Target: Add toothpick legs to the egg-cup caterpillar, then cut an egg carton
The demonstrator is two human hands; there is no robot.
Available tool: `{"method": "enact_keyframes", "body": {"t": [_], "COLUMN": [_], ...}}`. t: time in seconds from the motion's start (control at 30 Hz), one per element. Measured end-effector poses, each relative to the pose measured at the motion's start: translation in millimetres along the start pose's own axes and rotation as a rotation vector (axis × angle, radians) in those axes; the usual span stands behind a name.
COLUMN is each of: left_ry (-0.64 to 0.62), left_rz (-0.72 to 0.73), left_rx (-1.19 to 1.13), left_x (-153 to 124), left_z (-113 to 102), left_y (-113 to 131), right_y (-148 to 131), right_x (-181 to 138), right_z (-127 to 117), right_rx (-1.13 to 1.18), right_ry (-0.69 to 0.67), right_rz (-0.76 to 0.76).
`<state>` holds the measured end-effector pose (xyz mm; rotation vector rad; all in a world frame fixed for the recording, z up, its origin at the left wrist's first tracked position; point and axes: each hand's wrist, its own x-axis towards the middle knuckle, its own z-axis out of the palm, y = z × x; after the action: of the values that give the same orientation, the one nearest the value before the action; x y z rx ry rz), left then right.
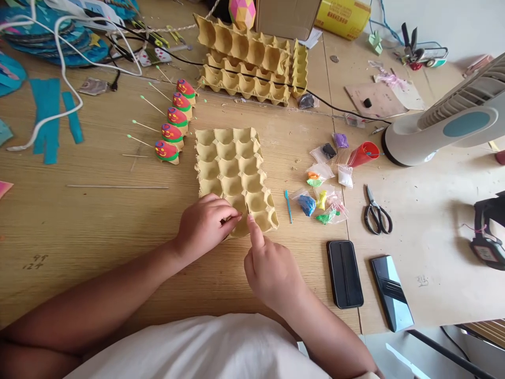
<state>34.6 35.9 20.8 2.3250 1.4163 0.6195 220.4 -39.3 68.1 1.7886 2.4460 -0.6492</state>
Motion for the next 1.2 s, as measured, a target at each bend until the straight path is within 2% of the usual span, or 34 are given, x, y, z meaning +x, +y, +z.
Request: {"method": "enact_keyframes", "body": {"t": [0.33, 0.77, 1.2], "left_ry": [0.01, 0.023, 0.019], "left_rz": [0.012, 0.027, 0.027], "left_rx": [-0.009, -0.021, -0.008], "left_x": [0.1, -0.2, 0.6], "left_z": [0.1, 3.2, 3.5], "left_y": [-0.3, -1.8, -2.2], "right_y": [-3.8, -9.3, -10.2], "right_x": [-2.3, 2.2, -1.5], "right_z": [-2.0, -1.2, -8.8], "right_rx": [-0.058, -0.059, -0.07], "right_ry": [-0.037, -0.005, -0.066], "right_rz": [0.045, 0.108, 0.132]}}
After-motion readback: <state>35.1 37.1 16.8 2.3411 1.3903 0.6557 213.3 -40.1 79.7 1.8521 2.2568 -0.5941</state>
